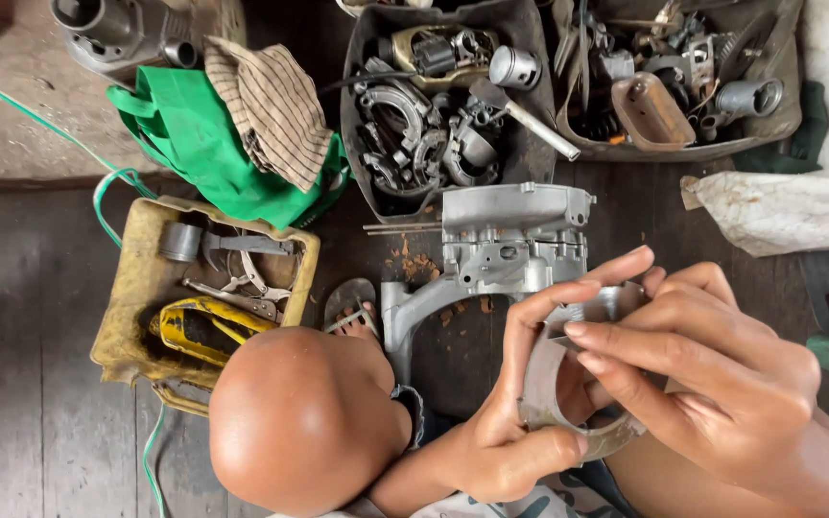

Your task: Cleaning and deburring a circular metal engine component using a small hand tool.

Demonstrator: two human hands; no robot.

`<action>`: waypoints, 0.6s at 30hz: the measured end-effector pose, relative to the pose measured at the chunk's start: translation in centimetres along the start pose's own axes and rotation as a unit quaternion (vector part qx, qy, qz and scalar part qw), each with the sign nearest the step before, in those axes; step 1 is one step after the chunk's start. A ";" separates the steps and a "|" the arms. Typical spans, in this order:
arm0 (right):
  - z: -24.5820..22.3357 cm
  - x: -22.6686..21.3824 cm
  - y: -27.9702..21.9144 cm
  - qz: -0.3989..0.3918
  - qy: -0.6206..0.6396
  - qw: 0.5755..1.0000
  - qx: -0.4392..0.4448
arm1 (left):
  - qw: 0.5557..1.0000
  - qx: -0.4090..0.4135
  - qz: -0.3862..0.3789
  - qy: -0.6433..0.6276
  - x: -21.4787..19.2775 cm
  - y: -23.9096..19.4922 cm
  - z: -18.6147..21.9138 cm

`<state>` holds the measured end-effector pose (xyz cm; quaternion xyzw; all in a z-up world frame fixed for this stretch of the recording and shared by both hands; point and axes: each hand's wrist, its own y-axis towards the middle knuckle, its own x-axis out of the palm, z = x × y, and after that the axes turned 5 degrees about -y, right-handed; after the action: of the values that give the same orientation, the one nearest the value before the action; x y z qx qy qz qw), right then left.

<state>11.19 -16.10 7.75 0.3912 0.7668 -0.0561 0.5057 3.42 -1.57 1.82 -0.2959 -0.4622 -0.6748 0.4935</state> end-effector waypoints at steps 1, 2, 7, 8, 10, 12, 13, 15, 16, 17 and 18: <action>0.0 -0.1 -0.2 -0.003 0.000 1.000 0.003 | 1.000 -0.001 0.002 -0.003 -0.1 0.0 0.1; -0.1 -0.2 -0.3 0.000 -0.006 1.000 -0.006 | 1.000 -0.016 -0.010 -0.019 -0.1 -0.1 0.1; -0.5 -1.0 -0.4 0.009 -0.026 0.999 -0.031 | 0.998 -0.046 -0.026 -0.023 -0.3 0.0 -0.1; -0.6 -1.2 -0.3 -0.003 -0.031 0.999 -0.033 | 0.997 -0.053 -0.023 -0.049 -0.3 0.0 -0.2; -0.5 -1.6 -0.6 -0.017 -0.035 0.999 -0.031 | 0.995 -0.062 -0.020 -0.078 -0.2 0.1 -0.3; 0.0 -2.0 -1.4 -0.029 -0.028 0.998 -0.046 | 0.996 -0.068 -0.021 -0.052 -0.2 0.2 -0.3; 0.0 -2.1 -1.4 -0.030 -0.028 0.998 -0.045 | 0.996 -0.069 -0.020 -0.053 -0.1 0.3 -0.1; -0.2 -2.4 -1.4 -0.060 -0.005 0.997 -0.050 | 0.992 -0.120 -0.011 -0.031 0.0 0.3 0.4; -0.1 -2.3 -1.5 -0.061 -0.005 0.997 -0.049 | 0.992 -0.121 -0.010 -0.032 0.0 0.4 0.4; 0.0 -2.3 -1.7 -0.044 -0.002 0.997 -0.058 | 0.993 -0.115 -0.026 -0.029 0.1 0.4 0.4; 0.1 -2.2 -1.8 -0.028 0.000 0.997 -0.067 | 0.993 -0.109 -0.042 -0.025 0.1 0.5 0.4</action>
<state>10.47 -18.63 8.95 0.3348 0.7795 -0.0193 0.5290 3.83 -1.25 2.23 -0.3455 -0.4097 -0.7335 0.4180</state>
